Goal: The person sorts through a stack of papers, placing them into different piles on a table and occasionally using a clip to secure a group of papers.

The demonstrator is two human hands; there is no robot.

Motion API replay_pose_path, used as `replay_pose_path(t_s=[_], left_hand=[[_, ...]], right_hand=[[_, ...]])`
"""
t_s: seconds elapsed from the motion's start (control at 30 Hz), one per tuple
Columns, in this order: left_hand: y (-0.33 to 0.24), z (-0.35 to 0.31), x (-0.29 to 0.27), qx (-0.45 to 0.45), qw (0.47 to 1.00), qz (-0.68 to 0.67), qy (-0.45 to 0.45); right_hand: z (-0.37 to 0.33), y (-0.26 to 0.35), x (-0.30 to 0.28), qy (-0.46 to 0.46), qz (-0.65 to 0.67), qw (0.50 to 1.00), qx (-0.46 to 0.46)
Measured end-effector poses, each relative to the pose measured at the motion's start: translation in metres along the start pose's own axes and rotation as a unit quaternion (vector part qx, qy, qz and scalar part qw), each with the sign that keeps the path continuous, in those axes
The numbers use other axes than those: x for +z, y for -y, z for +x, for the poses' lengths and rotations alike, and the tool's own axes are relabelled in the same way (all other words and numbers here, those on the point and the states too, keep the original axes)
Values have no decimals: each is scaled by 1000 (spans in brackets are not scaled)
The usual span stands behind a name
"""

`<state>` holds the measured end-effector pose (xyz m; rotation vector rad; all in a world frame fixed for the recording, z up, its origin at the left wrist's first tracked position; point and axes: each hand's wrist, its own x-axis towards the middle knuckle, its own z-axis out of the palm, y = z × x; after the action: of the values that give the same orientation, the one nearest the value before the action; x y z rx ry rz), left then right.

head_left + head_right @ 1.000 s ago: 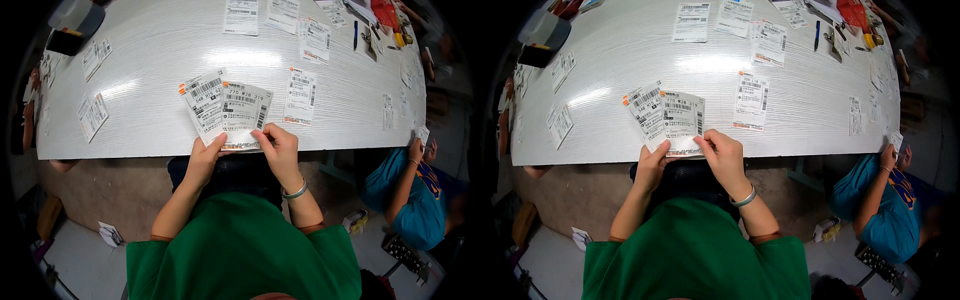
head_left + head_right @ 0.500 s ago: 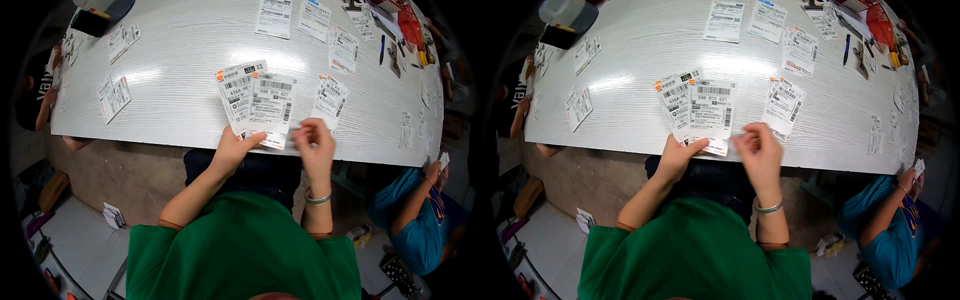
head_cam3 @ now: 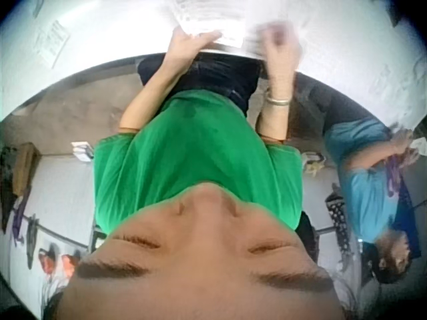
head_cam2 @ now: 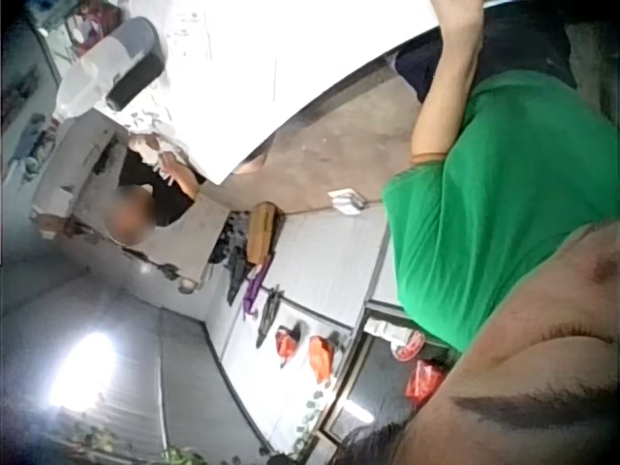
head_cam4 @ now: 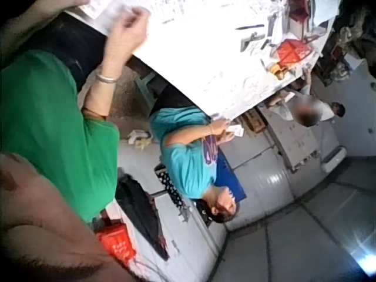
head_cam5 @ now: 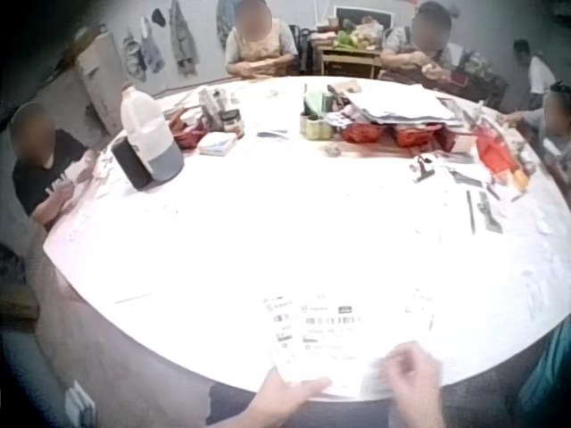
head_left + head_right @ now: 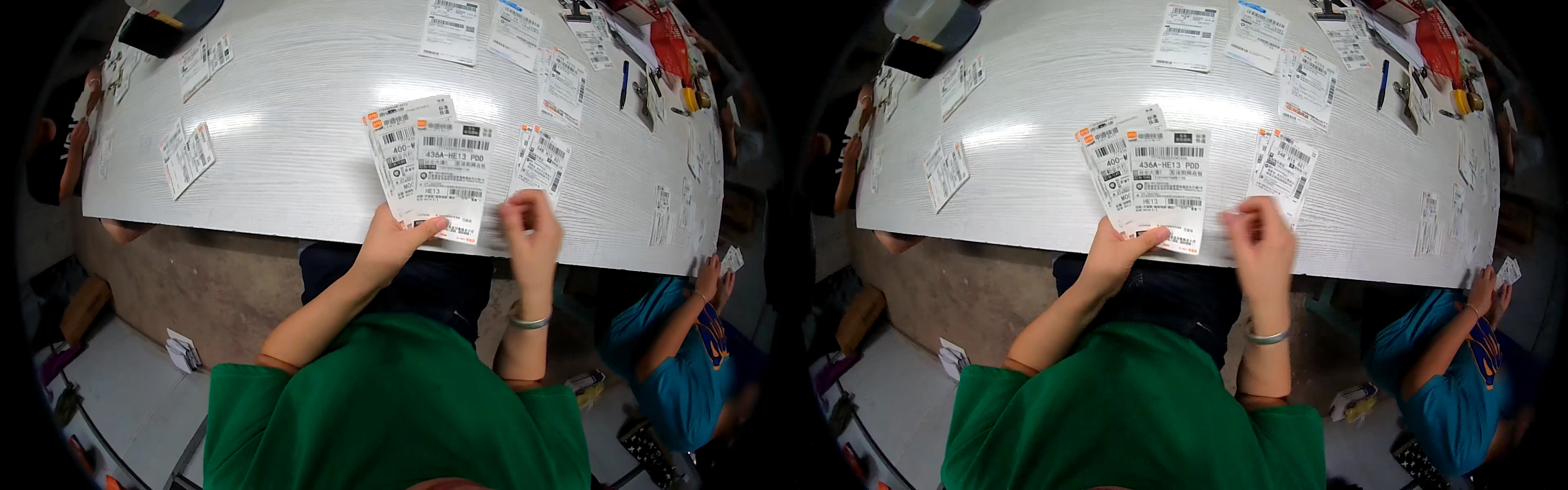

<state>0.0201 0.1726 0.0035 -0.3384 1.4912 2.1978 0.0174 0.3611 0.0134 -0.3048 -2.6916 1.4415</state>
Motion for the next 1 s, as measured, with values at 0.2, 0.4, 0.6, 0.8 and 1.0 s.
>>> replay_pose_path(t_s=[0.2,0.4,0.6,0.8,1.0], left_hand=[[-3,-4,-12,-5,997,-78,-27],[-12,-11,-29,6,998,-22,-51],[-3,-10,-34,28,998,1,-57],[-13,-17,-42,24,994,-69,-75],[-7,-15,-33,3,998,-30,-56]], right_hand=[[7,12,22,-3,64,998,-1],[21,1,20,-65,-245,965,-71],[3,35,51,81,82,989,-95],[17,-8,19,-8,64,998,14],[27,-24,-21,-121,-275,952,59]])
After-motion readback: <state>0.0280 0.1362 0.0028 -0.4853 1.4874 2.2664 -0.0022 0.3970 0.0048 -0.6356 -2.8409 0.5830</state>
